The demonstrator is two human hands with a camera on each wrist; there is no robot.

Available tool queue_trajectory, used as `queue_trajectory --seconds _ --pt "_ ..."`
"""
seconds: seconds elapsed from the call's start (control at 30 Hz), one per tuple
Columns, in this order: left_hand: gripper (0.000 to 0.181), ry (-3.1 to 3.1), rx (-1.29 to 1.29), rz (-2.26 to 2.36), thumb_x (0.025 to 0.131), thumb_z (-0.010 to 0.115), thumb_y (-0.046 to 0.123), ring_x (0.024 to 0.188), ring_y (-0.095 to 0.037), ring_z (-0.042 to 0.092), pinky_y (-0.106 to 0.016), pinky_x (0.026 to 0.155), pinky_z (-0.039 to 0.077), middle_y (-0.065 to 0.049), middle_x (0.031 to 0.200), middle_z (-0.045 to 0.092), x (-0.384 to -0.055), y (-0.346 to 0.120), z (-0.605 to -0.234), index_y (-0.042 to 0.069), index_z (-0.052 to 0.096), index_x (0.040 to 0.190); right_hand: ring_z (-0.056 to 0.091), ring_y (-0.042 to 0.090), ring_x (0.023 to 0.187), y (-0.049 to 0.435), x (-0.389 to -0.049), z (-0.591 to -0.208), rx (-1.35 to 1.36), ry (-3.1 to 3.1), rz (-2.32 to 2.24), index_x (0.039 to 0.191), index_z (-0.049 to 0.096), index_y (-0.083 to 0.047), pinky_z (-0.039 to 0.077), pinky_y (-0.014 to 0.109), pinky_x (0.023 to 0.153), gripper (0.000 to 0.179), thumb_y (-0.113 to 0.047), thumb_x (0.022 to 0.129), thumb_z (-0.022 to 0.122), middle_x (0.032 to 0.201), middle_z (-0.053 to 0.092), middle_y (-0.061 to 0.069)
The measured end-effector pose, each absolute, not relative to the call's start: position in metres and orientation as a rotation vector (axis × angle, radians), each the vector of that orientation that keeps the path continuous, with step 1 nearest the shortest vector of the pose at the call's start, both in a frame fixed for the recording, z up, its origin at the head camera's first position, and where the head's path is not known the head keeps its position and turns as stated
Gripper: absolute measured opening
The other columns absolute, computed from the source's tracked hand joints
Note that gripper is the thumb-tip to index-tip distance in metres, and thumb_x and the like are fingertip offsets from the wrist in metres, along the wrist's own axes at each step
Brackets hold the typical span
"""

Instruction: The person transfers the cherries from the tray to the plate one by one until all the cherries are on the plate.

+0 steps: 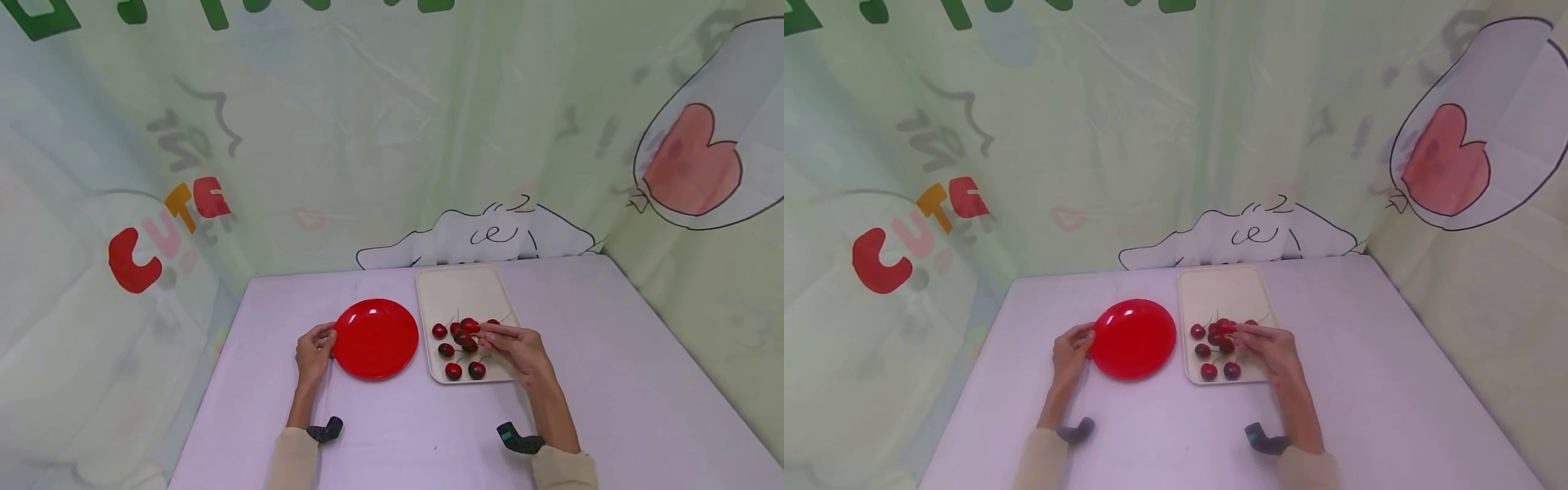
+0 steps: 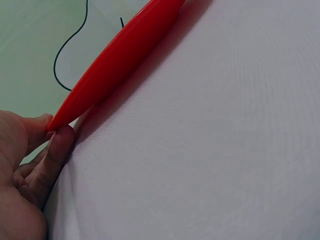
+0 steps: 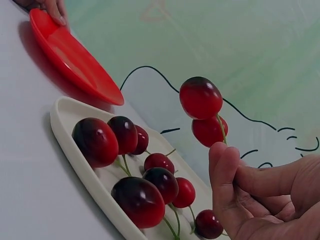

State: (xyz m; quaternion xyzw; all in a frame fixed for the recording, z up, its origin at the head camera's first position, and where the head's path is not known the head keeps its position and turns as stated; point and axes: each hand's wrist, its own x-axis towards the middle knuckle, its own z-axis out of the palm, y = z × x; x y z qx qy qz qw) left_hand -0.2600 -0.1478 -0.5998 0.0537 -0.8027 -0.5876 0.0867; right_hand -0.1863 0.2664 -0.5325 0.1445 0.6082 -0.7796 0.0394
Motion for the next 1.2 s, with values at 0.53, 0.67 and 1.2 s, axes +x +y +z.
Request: queue_trajectory --seconds 0.53,0.67,1.2 --pt "0.027 -2.39 0.14 -1.752 0.108 0.068 0.014 0.074 -0.007 0.067 -0.014 0.064 0.056 -0.021 0.122 0.078 -0.257 -0.148 -0.607 0.006 0.077 0.133 0.084 0.012 0.09 0.247 -0.19 -0.539 0.412 1.894 -2.341 0.142 0.062 0.016 0.064 0.023 0.086 0.041 0.002 0.104 0.069 0.098 0.084 -0.003" --pt "0.027 -2.388 0.135 -1.737 0.108 0.068 0.014 0.073 -0.006 0.067 -0.014 0.063 0.056 -0.02 0.121 0.079 -0.259 -0.147 -0.607 0.006 0.077 0.133 0.084 0.013 0.089 0.239 -0.192 -0.535 0.394 1.875 -2.341 0.141 0.063 0.015 0.065 0.024 0.086 0.041 0.001 0.104 0.07 0.099 0.085 -0.001" --pt "0.027 -2.381 0.15 -1.733 0.109 0.068 0.015 0.074 -0.009 0.067 -0.014 0.063 0.055 -0.02 0.122 0.078 -0.259 -0.148 -0.603 0.007 0.077 0.133 0.083 0.011 0.085 0.214 -0.199 -0.533 0.287 1.943 -2.302 0.143 0.058 0.02 0.065 0.023 0.083 0.044 0.002 0.105 0.068 0.108 0.085 0.008"
